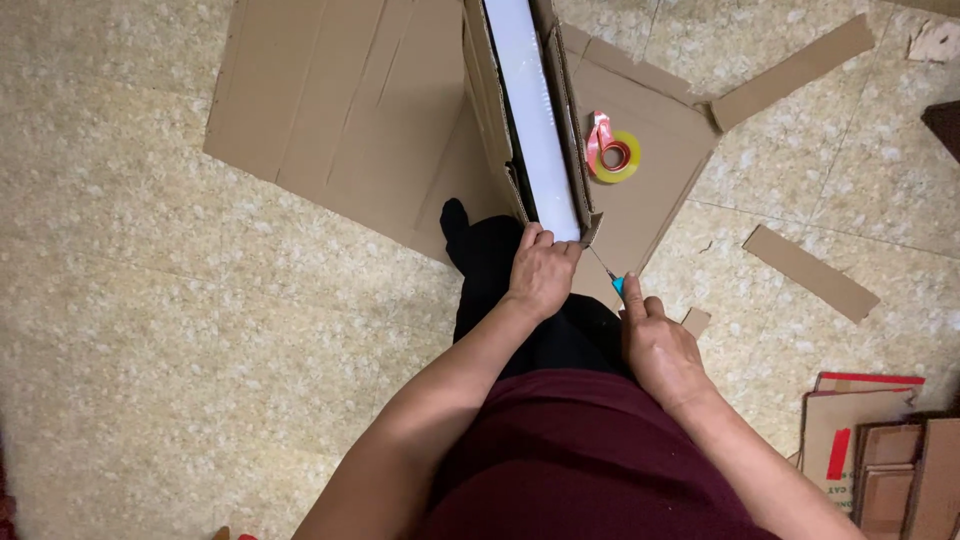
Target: Packing a white item into a custom-fitted cardboard box and sealing it with tape.
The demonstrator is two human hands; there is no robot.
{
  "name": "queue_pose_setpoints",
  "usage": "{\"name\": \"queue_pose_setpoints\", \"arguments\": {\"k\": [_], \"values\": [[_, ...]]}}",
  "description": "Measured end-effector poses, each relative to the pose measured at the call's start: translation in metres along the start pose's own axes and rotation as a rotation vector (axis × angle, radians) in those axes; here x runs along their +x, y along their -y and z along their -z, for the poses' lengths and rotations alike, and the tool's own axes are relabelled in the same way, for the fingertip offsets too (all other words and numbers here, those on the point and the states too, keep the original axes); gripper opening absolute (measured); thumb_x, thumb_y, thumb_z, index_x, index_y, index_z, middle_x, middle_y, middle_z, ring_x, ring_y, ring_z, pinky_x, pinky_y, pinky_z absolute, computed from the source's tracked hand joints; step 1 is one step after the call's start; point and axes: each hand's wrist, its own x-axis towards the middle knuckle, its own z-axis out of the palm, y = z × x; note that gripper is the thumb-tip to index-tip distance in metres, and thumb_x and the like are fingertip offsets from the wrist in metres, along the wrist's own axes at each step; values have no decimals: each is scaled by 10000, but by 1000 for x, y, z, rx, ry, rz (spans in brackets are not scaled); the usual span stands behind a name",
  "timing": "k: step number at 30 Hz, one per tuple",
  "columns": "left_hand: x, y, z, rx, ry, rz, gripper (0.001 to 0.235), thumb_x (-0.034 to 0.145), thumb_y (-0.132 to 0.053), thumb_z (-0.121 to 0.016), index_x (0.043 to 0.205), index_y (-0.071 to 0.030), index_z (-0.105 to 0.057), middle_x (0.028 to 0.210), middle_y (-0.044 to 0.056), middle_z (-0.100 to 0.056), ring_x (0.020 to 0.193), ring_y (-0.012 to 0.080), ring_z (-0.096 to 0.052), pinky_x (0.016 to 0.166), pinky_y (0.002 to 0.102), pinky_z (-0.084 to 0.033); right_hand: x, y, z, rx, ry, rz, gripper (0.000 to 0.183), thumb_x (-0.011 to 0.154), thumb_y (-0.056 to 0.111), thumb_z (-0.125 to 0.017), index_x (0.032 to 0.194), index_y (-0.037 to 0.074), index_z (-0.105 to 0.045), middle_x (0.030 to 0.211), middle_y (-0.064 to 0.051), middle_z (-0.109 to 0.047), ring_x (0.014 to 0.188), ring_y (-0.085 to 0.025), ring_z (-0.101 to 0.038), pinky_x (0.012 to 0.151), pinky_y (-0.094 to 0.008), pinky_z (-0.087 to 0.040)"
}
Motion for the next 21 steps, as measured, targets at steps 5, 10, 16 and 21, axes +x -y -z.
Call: {"name": "queue_pose_setpoints", "arguments": {"k": [5, 10, 16, 21], "values": [[0, 0, -3, -16, -43, -22, 132, 803, -77, -622, 898, -55, -710, 785, 98, -723, 874, 254, -653, 1024, 396, -411, 15, -1, -12, 25, -24, 8, 579, 1007, 201, -509, 1540, 19, -377, 1033, -266, -658, 756, -462, -697, 675, -532, -574], [-2, 4, -5, -23, -50, -34, 105, 821, -90, -628, 886, -61, -704, 765, 90, -715, 868, 248, -651, 1014, 393, -415, 26, -3, -25, 53, -47, 19, 576, 1010, 205, -523, 1539, 25, -379, 1067, -276, -661, 752, -462, -696, 667, -524, -574], [-2, 3, 0, -25, -49, -54, 83, 839, -119, -634, 854, -76, -703, 754, 77, -713, 863, 241, -650, 1002, 394, -419, 50, -18, -55, 156, -73, 36, 597, 999, 224, -568, 1543, 74, -375, 1088, -248, -662, 778, -462, -689, 690, -531, -564], [-5, 8, -2, -5, -38, -64, 123, 853, -105, -632, 930, -81, -724, 779, 62, -716, 867, 217, -645, 1024, 390, -419, 62, -33, -87, 232, -133, 89, 619, 991, 202, -591, 1557, 91, -365, 1100, -233, -659, 786, -466, -674, 703, -532, -557]]}}
